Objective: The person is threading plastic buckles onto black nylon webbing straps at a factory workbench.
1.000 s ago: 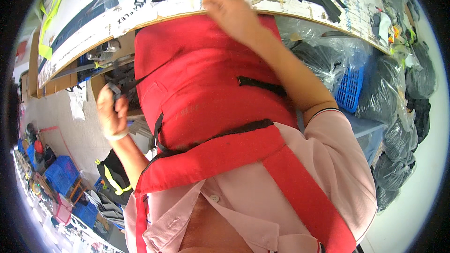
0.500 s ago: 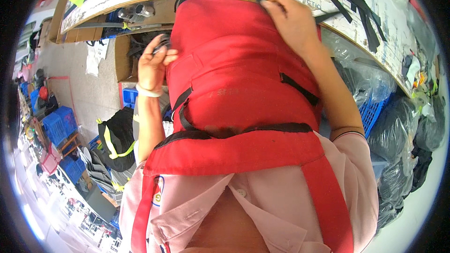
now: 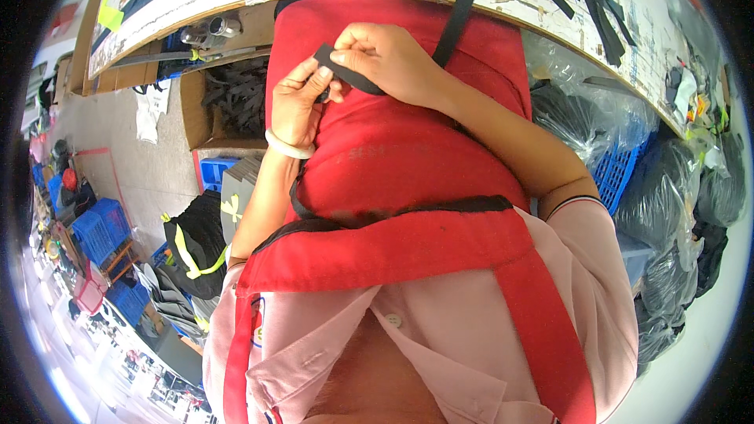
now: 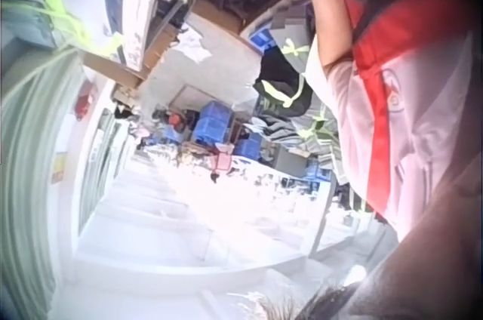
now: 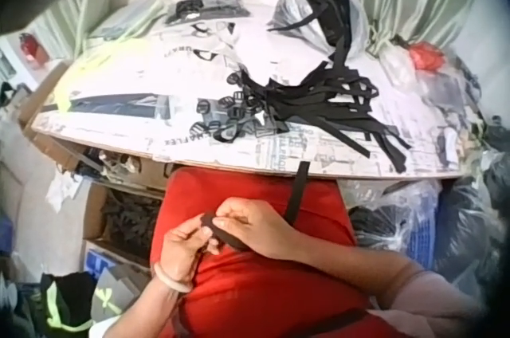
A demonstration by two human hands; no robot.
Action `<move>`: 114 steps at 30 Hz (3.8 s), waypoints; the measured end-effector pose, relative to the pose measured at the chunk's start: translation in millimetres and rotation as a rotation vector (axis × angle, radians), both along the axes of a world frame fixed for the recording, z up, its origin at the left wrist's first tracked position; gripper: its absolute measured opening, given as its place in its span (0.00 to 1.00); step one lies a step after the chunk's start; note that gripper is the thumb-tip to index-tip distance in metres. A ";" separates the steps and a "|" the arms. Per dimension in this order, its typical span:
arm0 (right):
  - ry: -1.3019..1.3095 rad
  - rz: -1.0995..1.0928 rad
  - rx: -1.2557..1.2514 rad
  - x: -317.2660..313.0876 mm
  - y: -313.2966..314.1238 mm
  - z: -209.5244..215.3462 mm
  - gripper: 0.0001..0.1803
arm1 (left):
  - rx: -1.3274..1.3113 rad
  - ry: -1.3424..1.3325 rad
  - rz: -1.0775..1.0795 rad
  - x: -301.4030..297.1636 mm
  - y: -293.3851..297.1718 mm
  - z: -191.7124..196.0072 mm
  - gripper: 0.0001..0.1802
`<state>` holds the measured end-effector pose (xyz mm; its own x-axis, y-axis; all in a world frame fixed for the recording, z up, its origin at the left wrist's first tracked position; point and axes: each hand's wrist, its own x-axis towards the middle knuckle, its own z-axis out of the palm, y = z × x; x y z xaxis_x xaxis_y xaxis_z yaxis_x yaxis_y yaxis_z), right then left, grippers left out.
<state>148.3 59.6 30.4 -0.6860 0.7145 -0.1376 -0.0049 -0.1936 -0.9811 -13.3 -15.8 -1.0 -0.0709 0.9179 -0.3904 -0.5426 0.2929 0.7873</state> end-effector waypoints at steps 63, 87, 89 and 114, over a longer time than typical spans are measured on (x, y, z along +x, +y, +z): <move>-0.231 -0.150 0.001 10.0 5.1 1.8 0.11 | 0.176 0.340 0.058 13.6 17.7 4.5 0.09; -0.590 -0.693 0.994 73.2 160.0 25.0 0.10 | -0.008 0.670 0.350 -206.5 -64.4 36.6 0.14; -0.630 -0.753 1.147 86.9 205.3 11.7 0.12 | -0.102 0.645 0.609 -218.9 -45.1 -7.9 0.14; -1.006 -0.044 1.327 138.4 75.1 24.1 0.23 | 0.084 0.326 0.053 -86.5 13.3 -18.8 0.22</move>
